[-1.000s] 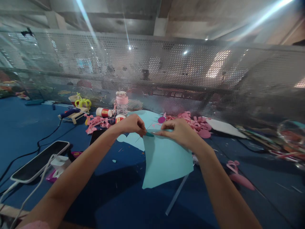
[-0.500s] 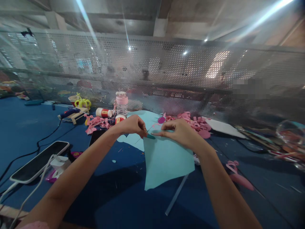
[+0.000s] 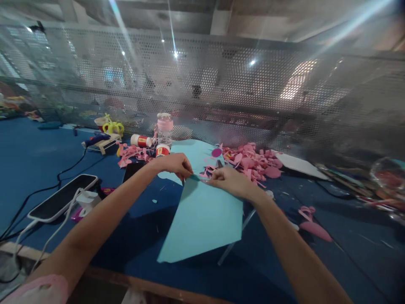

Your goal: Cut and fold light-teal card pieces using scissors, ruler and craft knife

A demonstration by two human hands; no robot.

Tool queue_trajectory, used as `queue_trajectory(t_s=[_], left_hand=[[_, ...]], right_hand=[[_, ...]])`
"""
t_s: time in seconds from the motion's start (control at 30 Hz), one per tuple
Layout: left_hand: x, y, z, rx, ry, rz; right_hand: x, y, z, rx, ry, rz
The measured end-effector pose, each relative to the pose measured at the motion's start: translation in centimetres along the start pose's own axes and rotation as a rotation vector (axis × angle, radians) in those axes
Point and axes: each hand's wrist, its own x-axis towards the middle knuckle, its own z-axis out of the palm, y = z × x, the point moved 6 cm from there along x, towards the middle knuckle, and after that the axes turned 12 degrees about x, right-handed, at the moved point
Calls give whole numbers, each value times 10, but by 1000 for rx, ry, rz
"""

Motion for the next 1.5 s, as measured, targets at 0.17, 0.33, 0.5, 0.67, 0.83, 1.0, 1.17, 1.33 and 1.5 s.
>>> queue_trajectory(t_s=[0.17,0.33,0.5,0.67,0.83,1.0,1.17,1.33,1.5], left_hand=[[0,-19,28,322,245,88],[-18,-29,58,567,430,139],[-37,-36,86,626,321,129],[-40,-36,100,658,266,159],[-37,-35,101,659,229,152],[-37,-35,101,696,235,157],[-38,-32,101,725,249,148],[-39,-32,101,738,286,147],[-42,-31,100,746,276,148]], right_hand=[[-17,33,68,-16,111,88],[-32,25,90,-299,155,177],[-38,13,96,-456,166,210],[-37,3,93,-524,394,-55],[-17,15,113,-304,134,-179],[-8,27,118,-197,109,-127],[-9,32,121,-200,141,-160],[-10,34,122,-163,159,-122],[-11,32,120,-109,172,-136]])
